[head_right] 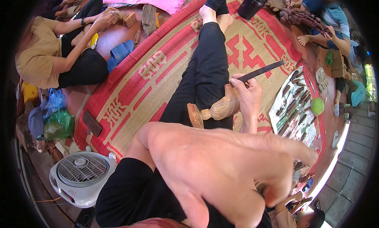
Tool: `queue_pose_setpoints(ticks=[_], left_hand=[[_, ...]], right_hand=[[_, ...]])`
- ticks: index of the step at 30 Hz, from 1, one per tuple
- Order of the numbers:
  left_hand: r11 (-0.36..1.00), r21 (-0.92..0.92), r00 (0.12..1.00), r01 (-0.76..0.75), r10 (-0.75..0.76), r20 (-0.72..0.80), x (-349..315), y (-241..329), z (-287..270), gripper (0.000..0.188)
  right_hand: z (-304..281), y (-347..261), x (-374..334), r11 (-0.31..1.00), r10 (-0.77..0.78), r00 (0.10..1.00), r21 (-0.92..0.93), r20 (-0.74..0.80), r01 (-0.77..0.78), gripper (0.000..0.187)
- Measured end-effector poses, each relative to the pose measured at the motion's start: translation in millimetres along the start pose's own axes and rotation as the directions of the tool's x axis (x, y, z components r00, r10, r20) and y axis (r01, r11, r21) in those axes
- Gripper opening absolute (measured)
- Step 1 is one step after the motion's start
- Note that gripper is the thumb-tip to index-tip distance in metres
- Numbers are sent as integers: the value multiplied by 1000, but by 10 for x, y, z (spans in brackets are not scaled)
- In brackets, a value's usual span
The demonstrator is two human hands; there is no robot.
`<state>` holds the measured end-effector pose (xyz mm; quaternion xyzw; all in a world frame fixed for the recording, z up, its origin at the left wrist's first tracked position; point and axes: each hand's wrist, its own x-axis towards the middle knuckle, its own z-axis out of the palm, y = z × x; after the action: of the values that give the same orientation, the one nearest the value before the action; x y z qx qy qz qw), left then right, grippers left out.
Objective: The person sits cross-legged on a mat and carves a small wooden block using a knife. They hold the wood in their left hand and use the knife in their right hand to shape the object, occasionally rotating it to work on different sides.
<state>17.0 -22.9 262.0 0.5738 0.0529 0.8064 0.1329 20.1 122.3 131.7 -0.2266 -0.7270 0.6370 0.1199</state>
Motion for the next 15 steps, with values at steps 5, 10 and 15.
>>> queue_pose_setpoints(ticks=[5,10,15], left_hand=[[868,379,934,321,-356,23,-214,128,-345,41],[625,364,722,690,-629,-288,-720,464,-581,33],[160,266,308,951,-385,-870,-1537,556,-691,47]], right_hand=[[-69,146,58,999,9,1000,37,-8,-9,14],[-44,2,36,999,41,999,-13,-24,-42,14],[-185,118,114,941,78,995,334,-59,-54,10]])
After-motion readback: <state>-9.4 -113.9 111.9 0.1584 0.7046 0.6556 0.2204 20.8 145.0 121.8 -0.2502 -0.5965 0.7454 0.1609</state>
